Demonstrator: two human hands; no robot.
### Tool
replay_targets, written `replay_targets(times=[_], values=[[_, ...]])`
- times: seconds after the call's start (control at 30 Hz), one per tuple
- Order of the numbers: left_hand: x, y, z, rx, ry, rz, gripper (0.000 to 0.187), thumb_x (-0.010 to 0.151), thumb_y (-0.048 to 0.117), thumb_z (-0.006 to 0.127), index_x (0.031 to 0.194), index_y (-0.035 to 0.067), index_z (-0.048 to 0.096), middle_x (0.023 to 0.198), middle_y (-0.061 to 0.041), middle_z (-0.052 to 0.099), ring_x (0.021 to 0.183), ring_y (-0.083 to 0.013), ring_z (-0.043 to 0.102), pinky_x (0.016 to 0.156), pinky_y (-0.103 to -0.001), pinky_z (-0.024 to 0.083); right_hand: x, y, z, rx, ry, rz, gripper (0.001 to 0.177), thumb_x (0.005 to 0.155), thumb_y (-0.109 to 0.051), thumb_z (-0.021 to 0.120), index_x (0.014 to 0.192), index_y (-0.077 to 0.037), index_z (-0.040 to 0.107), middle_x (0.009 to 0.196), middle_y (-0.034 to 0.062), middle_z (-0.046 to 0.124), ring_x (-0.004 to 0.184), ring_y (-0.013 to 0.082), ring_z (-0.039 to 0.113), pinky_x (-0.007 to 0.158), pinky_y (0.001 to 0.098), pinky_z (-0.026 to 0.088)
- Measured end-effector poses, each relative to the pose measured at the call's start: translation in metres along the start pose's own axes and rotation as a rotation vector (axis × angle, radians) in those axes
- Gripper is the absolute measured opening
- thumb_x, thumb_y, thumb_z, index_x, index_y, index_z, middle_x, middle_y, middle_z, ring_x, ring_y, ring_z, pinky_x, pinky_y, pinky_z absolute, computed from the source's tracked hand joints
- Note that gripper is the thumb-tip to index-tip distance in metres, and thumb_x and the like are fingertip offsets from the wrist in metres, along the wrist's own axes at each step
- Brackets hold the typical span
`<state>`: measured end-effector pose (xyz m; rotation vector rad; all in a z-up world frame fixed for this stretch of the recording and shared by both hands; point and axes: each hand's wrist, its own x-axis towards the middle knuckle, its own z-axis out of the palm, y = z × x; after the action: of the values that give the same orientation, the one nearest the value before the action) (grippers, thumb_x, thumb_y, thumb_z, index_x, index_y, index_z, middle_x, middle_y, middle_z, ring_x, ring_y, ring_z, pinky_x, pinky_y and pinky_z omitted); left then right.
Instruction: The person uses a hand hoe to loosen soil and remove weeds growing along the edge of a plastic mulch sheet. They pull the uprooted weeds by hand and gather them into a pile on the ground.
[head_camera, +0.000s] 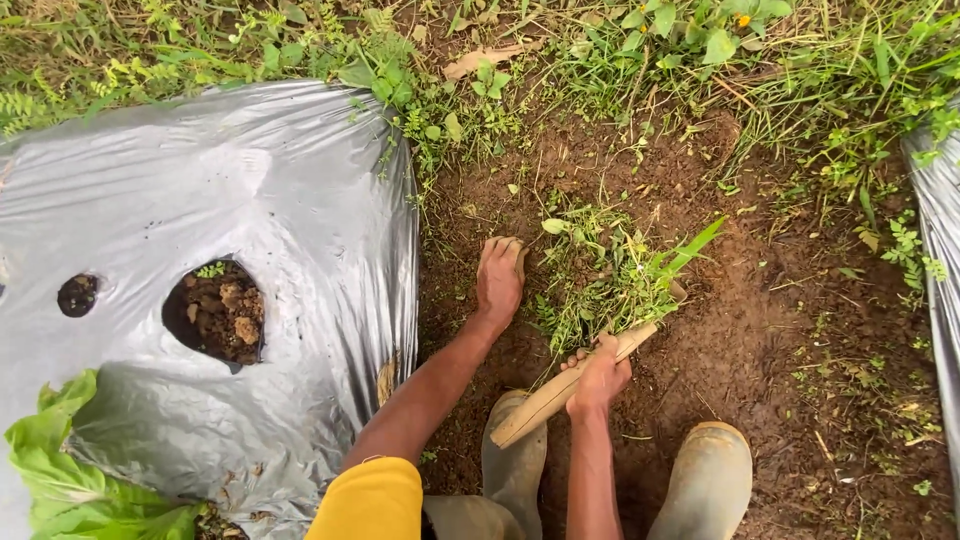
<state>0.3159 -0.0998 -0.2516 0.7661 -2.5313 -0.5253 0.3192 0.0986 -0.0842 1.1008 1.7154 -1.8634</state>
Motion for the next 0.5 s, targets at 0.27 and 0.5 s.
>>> replay_targets(times=[0.27, 0.5], values=[[-0.024, 0.118, -0.084, -0.199, -0.138, -0.216, 0.011, 0.100, 0.007, 0.064, 0.103, 0.002, 0.073, 0.115, -0.022, 0.069, 0.109, -0.0343, 0.070, 0.088, -0.043, 0.061, 0.000, -0.002, -0.003, -0.006, -0.017, 0.023, 0.029, 0.088, -0.034, 0.064, 0.091, -0.007, 0.052, 0.058, 0.0101, 0.054, 0.041, 0.0187, 0.055, 0.036, 0.0364, 0.053], [-0.034, 0.132, -0.140, -0.190, -0.275, -0.021, 0.033, 0.106, 0.014, 0.051, 0.127, -0.008, 0.064, 0.142, -0.030, 0.057, 0.134, -0.0492, 0.054, 0.107, -0.057, 0.050, -0.009, -0.038, -0.013, -0.189, -0.079, 0.036, 0.031, 0.094, -0.034, 0.060, 0.102, -0.006, 0.052, 0.065, 0.0063, 0.057, 0.048, 0.0165, 0.059, 0.043, 0.0350, 0.058]])
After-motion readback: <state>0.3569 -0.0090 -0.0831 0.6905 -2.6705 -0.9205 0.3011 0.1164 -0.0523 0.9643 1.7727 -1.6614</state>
